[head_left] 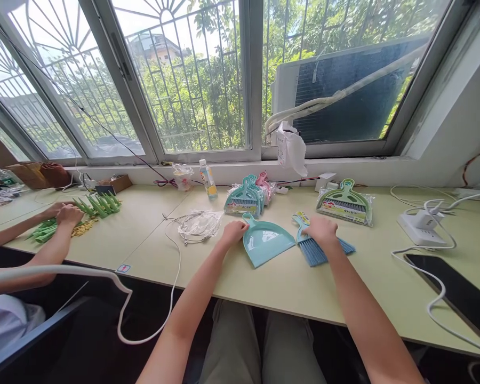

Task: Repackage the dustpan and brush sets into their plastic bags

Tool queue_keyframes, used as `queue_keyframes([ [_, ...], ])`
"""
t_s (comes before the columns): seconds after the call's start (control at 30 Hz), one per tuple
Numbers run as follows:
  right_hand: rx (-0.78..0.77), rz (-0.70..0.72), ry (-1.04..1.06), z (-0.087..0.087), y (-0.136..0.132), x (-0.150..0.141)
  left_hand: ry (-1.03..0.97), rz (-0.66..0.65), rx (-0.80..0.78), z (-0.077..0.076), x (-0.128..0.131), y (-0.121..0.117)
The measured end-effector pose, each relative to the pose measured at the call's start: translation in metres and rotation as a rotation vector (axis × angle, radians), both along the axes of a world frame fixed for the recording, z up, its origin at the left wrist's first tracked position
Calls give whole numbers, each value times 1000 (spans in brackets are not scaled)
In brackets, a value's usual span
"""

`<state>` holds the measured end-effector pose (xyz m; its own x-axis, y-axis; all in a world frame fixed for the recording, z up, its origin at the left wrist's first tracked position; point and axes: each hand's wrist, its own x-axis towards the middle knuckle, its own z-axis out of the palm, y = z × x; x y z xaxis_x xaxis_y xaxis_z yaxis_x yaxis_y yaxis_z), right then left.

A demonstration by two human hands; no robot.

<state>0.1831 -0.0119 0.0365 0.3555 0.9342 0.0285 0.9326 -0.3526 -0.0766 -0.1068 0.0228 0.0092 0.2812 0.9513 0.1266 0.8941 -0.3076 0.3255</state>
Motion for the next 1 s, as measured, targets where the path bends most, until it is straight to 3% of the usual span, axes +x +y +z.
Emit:
queue_keyframes([
  [0.17,209,14,28,19,-6,9,-23,-20,-10,0,5,-5],
  [0.27,242,258,126,27,-11,-2,-69,-129,-47,-1,10,-10],
  [0.33,213,431,179,26,-13,-19,-91,-229,-64,-1,16,-15],
  [0.43,157,569,135,16,-15,-45,-105,-379,-70,0,24,-22],
  [0.57,79,630,125,3,-13,-58,-121,-501,-56,3,26,-25],
  [0.63,78,623,120,-1,-11,-56,-70,-440,23,4,23,-23],
  [0.77,95,628,155,-5,-7,-51,75,-290,332,6,10,-14],
  [0.9,107,632,164,-5,-7,-53,113,-387,567,6,0,-6],
  [1.0,112,616,158,-5,-9,-56,189,-449,589,4,0,-3],
])
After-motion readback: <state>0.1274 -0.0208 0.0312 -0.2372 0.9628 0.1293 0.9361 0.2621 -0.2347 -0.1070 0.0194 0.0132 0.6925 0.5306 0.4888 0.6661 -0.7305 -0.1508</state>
